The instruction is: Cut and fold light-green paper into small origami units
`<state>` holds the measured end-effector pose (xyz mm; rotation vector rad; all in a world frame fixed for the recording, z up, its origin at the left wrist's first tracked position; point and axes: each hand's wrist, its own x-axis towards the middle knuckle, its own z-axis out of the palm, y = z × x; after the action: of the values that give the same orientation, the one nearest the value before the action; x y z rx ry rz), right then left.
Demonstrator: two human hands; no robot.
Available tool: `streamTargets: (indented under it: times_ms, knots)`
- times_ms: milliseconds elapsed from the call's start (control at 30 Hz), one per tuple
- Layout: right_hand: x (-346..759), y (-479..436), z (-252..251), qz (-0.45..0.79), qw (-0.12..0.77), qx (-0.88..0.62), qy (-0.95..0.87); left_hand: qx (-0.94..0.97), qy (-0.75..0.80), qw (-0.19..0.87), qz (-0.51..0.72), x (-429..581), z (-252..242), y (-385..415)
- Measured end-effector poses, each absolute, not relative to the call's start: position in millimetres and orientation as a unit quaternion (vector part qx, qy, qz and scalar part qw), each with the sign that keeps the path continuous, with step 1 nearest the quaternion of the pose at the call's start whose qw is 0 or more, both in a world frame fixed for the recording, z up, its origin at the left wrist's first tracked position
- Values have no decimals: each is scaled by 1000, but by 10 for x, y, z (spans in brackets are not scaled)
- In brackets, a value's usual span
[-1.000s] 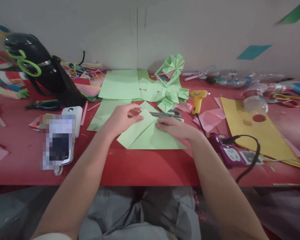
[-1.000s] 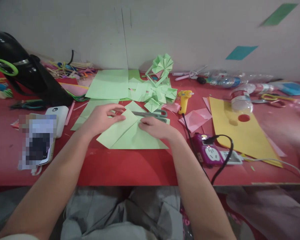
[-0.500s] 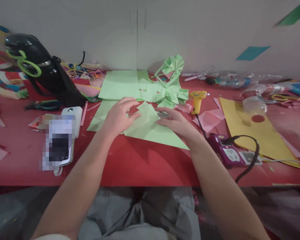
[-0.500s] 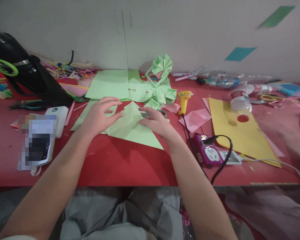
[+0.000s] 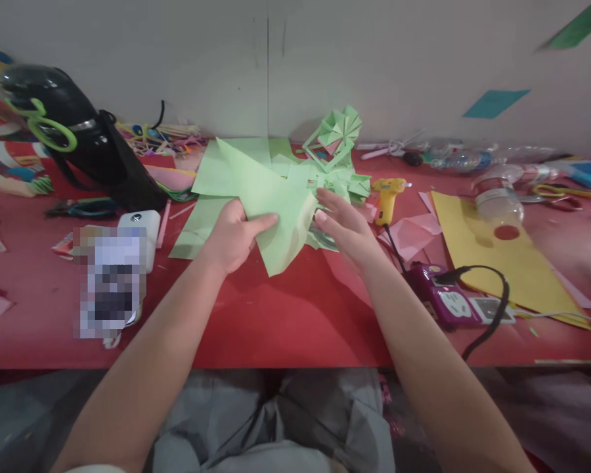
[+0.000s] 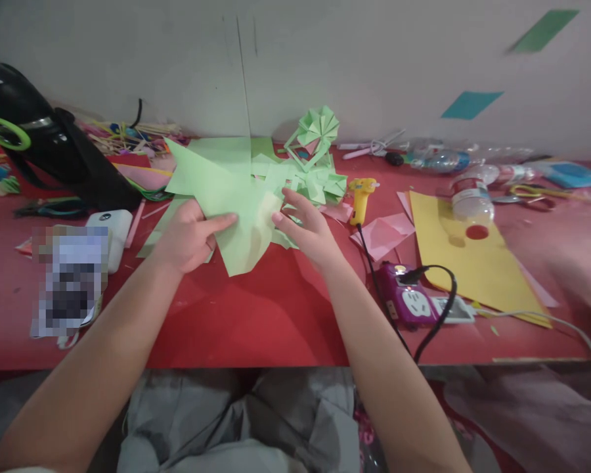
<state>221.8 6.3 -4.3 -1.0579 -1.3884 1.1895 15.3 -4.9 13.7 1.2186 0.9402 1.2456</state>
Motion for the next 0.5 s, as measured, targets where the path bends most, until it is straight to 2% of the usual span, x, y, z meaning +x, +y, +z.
streamTargets:
  times_ms: [100,167,200,267,367,433,500]
  knots:
    - [2216,70,-54,579,468,-405,-531,471,375,619,504,188,119,-42]
    - [2215,79,-59,604,468,-418,-491,480,404,598,499,186,83,-23]
    - [2215,84,-62,608,468,-431,-475,498,434,554,506,171,64,-9]
    - [2216,88,-76,604,456,-460,-464,559,502,399,526,111,38,17]
    - [2211,81,-117,538,397,-507,-544,681,541,158,467,-5,36,29]
    - [2204,75,-155,443,346,-538,-629,745,531,106,390,-57,40,10]
    - [2198,72,-190,351,303,-560,-686,801,503,136,296,-65,25,-22]
